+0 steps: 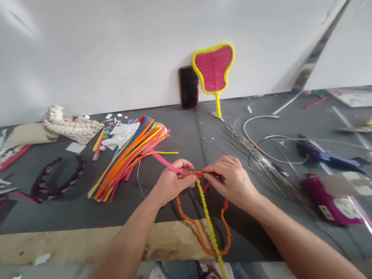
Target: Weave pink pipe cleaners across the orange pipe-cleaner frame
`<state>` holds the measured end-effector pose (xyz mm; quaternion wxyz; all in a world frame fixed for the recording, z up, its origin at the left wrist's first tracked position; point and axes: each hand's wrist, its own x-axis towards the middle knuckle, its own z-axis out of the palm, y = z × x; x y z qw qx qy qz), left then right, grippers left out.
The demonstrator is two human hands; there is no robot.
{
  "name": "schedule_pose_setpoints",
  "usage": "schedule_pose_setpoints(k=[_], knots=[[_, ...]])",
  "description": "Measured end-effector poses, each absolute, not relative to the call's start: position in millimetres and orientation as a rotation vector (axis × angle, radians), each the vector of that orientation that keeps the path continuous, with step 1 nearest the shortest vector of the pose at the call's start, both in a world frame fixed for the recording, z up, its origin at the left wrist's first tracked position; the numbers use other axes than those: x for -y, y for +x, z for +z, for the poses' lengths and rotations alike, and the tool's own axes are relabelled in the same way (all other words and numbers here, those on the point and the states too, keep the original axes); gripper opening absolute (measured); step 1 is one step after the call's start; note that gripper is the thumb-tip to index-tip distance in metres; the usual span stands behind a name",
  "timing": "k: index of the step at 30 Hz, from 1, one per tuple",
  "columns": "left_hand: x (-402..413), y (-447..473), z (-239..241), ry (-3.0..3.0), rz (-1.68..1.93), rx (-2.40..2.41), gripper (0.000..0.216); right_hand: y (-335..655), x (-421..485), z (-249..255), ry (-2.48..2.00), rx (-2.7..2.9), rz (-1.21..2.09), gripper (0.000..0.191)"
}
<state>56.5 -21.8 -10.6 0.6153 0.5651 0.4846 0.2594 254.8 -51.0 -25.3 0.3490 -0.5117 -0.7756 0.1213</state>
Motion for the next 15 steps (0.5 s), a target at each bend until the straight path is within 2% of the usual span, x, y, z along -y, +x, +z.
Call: schedule_pose_setpoints(k=[8, 15], knots=[[27, 68, -13, 1.216, 0.696, -1.197, 0.02, 252, 51, -26, -1.367, 2.064, 0.347, 0.011], [31, 72, -11, 1.415, 0.632, -1.148, 0.015, 259, 47, -21, -1.368, 2.022, 0.836, 0.025]])
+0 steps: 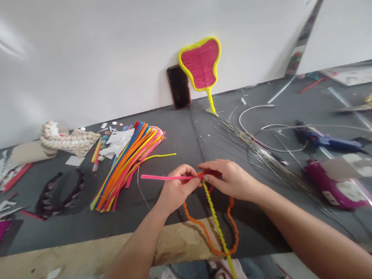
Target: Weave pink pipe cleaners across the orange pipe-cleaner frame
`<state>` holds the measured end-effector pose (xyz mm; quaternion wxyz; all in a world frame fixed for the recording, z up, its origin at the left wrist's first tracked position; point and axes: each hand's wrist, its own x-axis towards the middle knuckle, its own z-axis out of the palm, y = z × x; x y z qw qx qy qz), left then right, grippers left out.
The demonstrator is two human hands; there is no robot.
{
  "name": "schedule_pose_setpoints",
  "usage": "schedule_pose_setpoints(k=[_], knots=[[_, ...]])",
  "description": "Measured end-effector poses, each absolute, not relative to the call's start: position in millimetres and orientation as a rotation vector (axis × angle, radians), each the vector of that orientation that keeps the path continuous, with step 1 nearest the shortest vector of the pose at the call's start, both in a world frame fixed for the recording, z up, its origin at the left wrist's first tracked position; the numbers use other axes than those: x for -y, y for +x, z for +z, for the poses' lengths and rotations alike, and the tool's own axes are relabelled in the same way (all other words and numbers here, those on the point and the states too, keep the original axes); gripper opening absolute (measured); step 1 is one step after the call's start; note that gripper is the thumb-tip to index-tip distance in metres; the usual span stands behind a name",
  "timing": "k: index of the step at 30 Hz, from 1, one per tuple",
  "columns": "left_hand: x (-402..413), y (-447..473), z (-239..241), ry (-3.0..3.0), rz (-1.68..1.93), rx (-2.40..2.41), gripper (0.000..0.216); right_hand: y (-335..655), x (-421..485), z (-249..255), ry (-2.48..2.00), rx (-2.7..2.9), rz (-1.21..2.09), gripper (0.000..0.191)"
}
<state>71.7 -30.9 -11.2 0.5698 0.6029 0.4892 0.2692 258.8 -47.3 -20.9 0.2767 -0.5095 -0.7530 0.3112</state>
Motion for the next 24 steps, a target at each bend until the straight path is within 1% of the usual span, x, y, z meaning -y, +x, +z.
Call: schedule_pose_setpoints(k=[2, 6, 10, 14, 17, 21, 24], knots=[[30, 70, -12, 1.436, 0.631, -1.13, 0.016, 261, 47, -19, -1.364, 1.926, 0.914, 0.027], [27, 65, -13, 1.482, 0.633, -1.123, 0.019, 261, 48, -18, -1.356, 1.894, 0.941, 0.013], [26, 65, -11, 1.6, 0.633, -1.119, 0.019, 259, 48, -20, -1.333, 1.759, 1.092, 0.02], [27, 65, -9, 1.627, 0.612, -1.116, 0.019, 260, 45, -22, -1.311, 1.602, 1.277, 0.015], [27, 61, -10, 1.553, 0.665, -1.071, 0.021, 262, 43, -20, -1.346, 1.544, 1.27, 0.018], [26, 57, -13, 1.283, 0.865, -1.084, 0.02, 268, 41, -17, -1.413, 1.468, 1.222, 0.023], [24, 58, -14, 1.117, 0.941, -1.112, 0.021, 272, 39, -15, -1.426, 1.403, 1.215, 0.025]])
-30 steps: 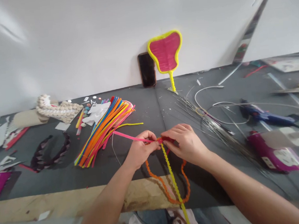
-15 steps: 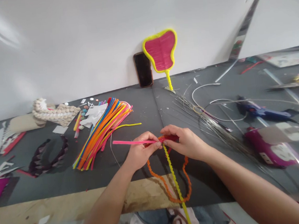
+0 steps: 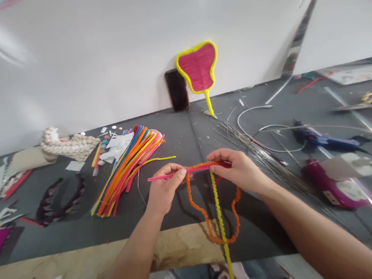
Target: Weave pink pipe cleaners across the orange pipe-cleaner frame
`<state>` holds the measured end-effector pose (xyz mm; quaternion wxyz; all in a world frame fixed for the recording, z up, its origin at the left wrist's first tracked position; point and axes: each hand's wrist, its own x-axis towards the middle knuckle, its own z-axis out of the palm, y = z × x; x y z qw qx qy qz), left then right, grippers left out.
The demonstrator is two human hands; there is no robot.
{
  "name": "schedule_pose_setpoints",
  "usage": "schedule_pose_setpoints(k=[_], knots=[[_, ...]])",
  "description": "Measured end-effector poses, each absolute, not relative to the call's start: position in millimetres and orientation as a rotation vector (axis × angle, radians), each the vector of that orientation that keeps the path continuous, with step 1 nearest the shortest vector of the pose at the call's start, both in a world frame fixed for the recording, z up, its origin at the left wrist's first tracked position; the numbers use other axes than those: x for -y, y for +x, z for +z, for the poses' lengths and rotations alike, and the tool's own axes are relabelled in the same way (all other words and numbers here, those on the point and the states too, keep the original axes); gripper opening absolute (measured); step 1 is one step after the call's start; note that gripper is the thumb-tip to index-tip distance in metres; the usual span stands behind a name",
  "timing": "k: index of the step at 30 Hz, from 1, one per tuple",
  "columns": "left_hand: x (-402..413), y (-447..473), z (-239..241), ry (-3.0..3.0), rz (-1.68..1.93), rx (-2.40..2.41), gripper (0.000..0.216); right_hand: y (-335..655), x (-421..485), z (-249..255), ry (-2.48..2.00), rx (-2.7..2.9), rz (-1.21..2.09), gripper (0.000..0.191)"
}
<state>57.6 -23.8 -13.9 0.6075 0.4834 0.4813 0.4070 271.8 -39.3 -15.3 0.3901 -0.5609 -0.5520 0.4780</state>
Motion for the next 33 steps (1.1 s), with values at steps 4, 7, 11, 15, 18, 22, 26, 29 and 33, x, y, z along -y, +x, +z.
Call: schedule_pose_setpoints(k=[4, 7, 11, 15, 18, 22, 26, 29, 33], knots=[[23, 61, -12, 0.968, 0.92, -1.08, 0.026, 273, 39, -15, -1.422, 1.357, 1.195, 0.025], [22, 61, -11, 0.894, 0.928, -1.072, 0.028, 273, 38, -16, -1.41, 1.351, 1.185, 0.025], [21, 60, -11, 0.842, 0.943, -1.046, 0.029, 273, 38, -16, -1.396, 1.353, 1.216, 0.025], [20, 60, -10, 0.747, 0.931, -1.003, 0.036, 273, 38, -17, -1.375, 1.35, 1.217, 0.027], [19, 60, -9, 0.682, 0.917, -0.969, 0.042, 272, 39, -17, -1.357, 1.358, 1.227, 0.027], [20, 61, -9, 0.66, 0.899, -0.928, 0.044, 271, 40, -15, -1.345, 1.364, 1.231, 0.027], [22, 62, -10, 0.656, 0.902, -0.918, 0.044, 270, 40, -14, -1.339, 1.373, 1.219, 0.026], [20, 61, -12, 0.632, 0.906, -0.931, 0.041, 271, 40, -15, -1.355, 1.369, 1.209, 0.026], [5, 49, -14, 0.604, 1.007, -0.988, 0.04, 273, 37, -16, -1.387, 1.365, 1.178, 0.024]])
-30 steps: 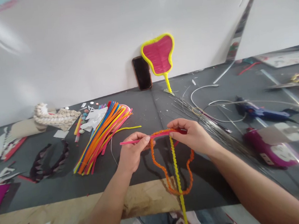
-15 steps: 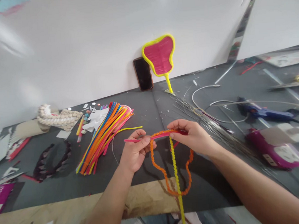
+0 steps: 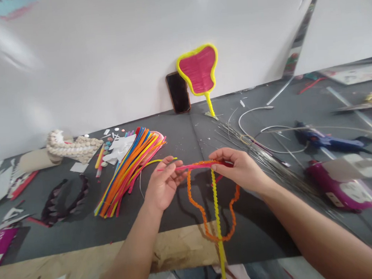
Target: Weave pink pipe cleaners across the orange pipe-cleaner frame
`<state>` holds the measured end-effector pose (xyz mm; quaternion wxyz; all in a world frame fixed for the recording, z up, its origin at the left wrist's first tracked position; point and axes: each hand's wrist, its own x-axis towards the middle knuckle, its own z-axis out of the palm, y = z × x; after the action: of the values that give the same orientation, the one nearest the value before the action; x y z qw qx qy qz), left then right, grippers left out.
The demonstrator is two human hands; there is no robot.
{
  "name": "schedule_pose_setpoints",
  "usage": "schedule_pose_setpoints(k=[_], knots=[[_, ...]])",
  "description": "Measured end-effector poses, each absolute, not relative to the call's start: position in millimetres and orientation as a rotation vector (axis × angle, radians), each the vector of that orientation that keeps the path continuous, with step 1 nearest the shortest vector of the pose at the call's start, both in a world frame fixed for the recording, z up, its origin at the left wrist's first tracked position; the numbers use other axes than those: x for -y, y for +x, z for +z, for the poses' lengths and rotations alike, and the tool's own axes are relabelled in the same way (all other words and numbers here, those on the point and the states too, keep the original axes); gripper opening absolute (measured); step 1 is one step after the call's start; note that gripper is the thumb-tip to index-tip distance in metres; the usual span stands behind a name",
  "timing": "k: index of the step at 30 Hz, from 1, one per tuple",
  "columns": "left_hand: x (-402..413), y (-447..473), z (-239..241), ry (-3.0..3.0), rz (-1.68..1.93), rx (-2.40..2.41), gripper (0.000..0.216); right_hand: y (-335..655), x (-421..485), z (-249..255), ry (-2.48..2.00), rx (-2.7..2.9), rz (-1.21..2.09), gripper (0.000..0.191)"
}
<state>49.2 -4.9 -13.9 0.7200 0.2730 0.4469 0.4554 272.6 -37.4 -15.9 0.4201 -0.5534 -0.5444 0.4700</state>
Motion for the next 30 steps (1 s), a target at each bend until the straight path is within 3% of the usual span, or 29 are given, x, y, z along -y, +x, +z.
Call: schedule_pose_setpoints(k=[4, 7, 11, 16, 24, 30], knots=[[-7, 30, -9, 0.828, 1.376, -1.191, 0.032, 273, 36, -19, -1.429, 1.41, 1.123, 0.02], [2, 33, 2, 1.431, 1.619, -1.371, 0.026, 271, 38, -22, -1.451, 1.485, 1.085, 0.02], [23, 62, 18, 2.209, 0.969, -1.329, 0.019, 263, 44, -23, -1.404, 1.645, 0.974, 0.024], [24, 83, 14, 2.361, 0.404, -1.316, 0.016, 257, 48, -19, -1.331, 1.772, 0.894, 0.022], [20, 57, -8, 2.273, 0.223, -1.405, 0.022, 278, 36, -20, -1.445, 1.767, 0.751, 0.026], [17, 51, -20, 2.359, 0.281, -1.46, 0.021, 274, 33, -37, -1.392, 2.067, 0.519, 0.013]])
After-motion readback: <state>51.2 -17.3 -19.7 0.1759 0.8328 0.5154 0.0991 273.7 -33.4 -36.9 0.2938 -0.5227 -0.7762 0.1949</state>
